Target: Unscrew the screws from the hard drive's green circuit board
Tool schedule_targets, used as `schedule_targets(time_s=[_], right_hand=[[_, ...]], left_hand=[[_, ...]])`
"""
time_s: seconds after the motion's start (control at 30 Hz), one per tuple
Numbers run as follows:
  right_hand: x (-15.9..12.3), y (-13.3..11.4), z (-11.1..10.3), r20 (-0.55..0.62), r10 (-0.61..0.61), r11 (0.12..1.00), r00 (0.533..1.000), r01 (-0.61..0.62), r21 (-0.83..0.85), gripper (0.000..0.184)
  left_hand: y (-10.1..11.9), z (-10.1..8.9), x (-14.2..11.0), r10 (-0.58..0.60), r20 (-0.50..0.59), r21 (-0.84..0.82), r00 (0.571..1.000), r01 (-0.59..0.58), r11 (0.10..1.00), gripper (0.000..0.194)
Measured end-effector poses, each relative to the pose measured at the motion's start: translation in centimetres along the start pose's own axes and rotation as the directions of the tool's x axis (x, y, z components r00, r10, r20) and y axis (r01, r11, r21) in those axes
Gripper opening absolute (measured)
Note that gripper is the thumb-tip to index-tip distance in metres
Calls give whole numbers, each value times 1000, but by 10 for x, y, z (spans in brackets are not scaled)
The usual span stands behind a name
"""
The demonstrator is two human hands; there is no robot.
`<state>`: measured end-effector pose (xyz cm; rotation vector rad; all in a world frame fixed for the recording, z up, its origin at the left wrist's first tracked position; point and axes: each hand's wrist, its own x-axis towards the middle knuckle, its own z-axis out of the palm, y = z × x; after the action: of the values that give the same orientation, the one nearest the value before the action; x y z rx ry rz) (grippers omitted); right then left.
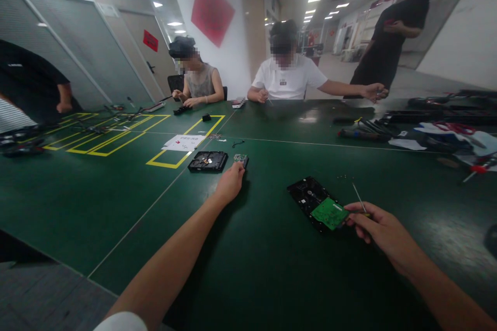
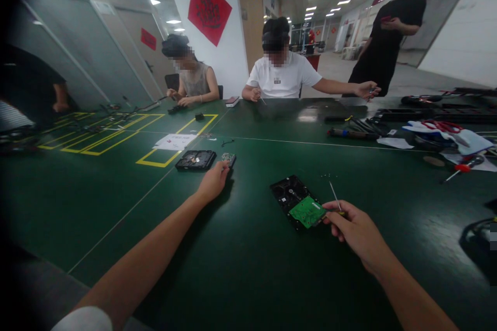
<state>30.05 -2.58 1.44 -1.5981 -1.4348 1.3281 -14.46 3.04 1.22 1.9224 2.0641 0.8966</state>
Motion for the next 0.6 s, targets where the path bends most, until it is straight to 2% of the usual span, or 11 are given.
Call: schedule_targets(time_s=[0.13,0.3,0.47,0.6], right_hand=[[-3,-7,3,-9,0,1000,1000,0,1,33],[-7,-14,7,-6,-19,999,1000,19,29,29],[-7,-11,7,0,-29,999,1000,29,36,27],[-8,-7,6,42,-31,999,999,29,44,27]], left_hand=[[-7,-11,-2,-68,-111,-136,991,53,989,18],[0,-7,-6,-54,-47,-319,997,36,947,22],[34,18,-5,104,69,-459,992,-61,886,21],[72,39,0,211,95,-516,973,-133,846,18]])
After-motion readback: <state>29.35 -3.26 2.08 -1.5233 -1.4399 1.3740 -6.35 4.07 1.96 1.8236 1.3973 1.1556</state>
